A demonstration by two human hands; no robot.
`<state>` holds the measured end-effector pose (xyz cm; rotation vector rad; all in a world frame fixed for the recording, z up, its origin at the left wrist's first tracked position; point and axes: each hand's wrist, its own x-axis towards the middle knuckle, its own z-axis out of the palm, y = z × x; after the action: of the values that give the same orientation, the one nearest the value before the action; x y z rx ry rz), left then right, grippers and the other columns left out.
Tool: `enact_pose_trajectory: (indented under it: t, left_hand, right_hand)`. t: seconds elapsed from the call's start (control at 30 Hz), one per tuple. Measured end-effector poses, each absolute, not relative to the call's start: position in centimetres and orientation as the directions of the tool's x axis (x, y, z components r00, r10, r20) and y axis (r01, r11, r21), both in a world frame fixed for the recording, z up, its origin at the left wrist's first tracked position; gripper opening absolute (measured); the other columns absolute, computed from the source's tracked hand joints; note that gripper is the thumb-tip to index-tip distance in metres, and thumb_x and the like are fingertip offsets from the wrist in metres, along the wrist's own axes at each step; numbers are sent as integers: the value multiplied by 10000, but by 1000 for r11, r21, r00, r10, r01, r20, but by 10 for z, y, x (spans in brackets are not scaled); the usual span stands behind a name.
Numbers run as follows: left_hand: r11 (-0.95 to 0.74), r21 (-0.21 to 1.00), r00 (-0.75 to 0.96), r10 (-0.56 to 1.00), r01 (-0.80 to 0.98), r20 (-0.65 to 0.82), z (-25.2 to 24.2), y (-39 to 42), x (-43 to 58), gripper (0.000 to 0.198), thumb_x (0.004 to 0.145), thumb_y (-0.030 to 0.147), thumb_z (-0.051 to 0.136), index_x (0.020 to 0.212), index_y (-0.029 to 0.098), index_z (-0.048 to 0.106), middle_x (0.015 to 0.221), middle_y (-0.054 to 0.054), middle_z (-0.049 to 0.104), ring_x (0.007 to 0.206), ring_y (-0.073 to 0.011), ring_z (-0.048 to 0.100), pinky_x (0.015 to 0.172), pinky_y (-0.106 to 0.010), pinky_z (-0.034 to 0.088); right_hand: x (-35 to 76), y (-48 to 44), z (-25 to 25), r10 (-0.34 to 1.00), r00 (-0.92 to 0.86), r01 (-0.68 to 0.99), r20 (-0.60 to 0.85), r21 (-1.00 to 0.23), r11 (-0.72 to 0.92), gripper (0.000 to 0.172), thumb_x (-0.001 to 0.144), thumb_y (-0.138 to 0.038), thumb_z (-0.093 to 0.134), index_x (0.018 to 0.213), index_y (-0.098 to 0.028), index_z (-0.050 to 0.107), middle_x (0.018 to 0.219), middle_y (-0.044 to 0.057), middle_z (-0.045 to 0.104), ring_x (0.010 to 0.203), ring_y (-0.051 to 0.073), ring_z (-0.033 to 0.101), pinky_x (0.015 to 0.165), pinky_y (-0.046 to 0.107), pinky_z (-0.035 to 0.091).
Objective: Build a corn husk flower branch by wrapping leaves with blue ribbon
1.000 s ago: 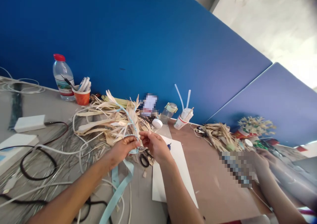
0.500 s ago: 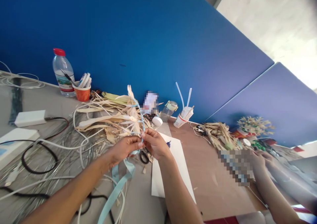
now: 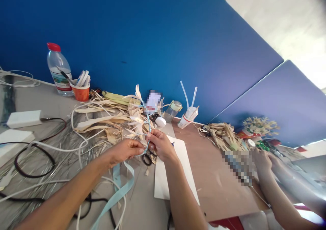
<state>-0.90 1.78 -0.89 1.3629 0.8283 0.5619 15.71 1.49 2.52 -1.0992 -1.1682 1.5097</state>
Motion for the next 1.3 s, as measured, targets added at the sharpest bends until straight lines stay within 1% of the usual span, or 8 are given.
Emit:
enact_pose_trajectory:
  t: [0.17, 0.3, 0.43, 0.6, 0.83, 1.17, 1.23, 1.3]
  left_hand:
    - [92, 987, 602, 783, 132, -154, -8, 18, -7, 275, 705, 422, 617, 651, 157, 567, 565, 52, 390, 537, -98, 307, 511, -244, 231]
    - [64, 994, 581, 807, 94, -107, -10, 17, -4, 227, 695, 386, 608, 678, 167, 551, 618, 38, 437, 581, -114, 359, 548, -247, 276]
    - [91, 991, 530, 839, 94, -127, -5, 11, -1, 209, 707, 380, 581, 723, 175, 541, 608, 53, 406, 548, -106, 318, 513, -238, 250]
    - [122, 986, 506, 846, 118, -165, 3, 6, 1, 268, 701, 435, 582, 658, 175, 533, 580, 59, 379, 542, -107, 300, 504, -239, 226]
    - [139, 977, 433, 879, 163, -198, -10, 11, 4, 223, 639, 374, 629, 664, 163, 563, 580, 61, 429, 559, -117, 360, 543, -243, 244]
    - [120, 975, 376, 908, 185, -183, -6, 7, 10, 208, 618, 347, 617, 557, 173, 520, 538, 58, 417, 540, -117, 356, 536, -246, 239]
    - [111, 973, 352, 919, 203, -179, -5, 7, 9, 180, 625, 335, 597, 574, 176, 531, 532, 58, 416, 533, -119, 359, 532, -245, 242]
    - [89, 973, 344, 925, 213, -160, -4, 7, 8, 168, 636, 338, 583, 595, 182, 535, 535, 59, 416, 528, -120, 360, 527, -244, 242]
  right_hand:
    - [156, 15, 23, 974, -179, -106, -139, -981, -160, 224, 657, -286, 671, 647, -183, 473, 451, -97, 421, 357, 35, 316, 371, 182, 161]
    - [155, 17, 17, 987, -125, -73, -104, -991, -114, 201, 655, -267, 658, 663, -185, 475, 457, -100, 438, 357, 39, 331, 377, 185, 190]
    - [157, 19, 12, 997, -63, 57, -32, -998, -29, 186, 680, -291, 642, 668, -186, 489, 459, -90, 451, 387, 56, 353, 406, 197, 237]
    - [156, 18, 15, 1000, -4, 225, 29, -974, 29, 179, 691, -295, 627, 650, -189, 489, 484, -78, 444, 439, 76, 369, 454, 216, 277]
    - [144, 13, 23, 988, 101, 422, 118, -904, 64, 168, 680, -273, 621, 635, -196, 478, 554, -52, 476, 523, 109, 432, 532, 249, 333]
    - [127, 10, 18, 960, 206, 473, 192, -878, 74, 161, 651, -275, 657, 648, -218, 506, 549, -49, 505, 524, 128, 448, 555, 270, 342]
    - [128, 10, 19, 960, 226, 407, 165, -912, 61, 175, 646, -287, 662, 647, -213, 503, 547, -50, 501, 513, 119, 438, 532, 258, 336]
    - [133, 11, 19, 980, 179, 258, 92, -965, 43, 224, 678, -373, 644, 635, -204, 503, 502, -56, 467, 466, 102, 395, 481, 243, 302]
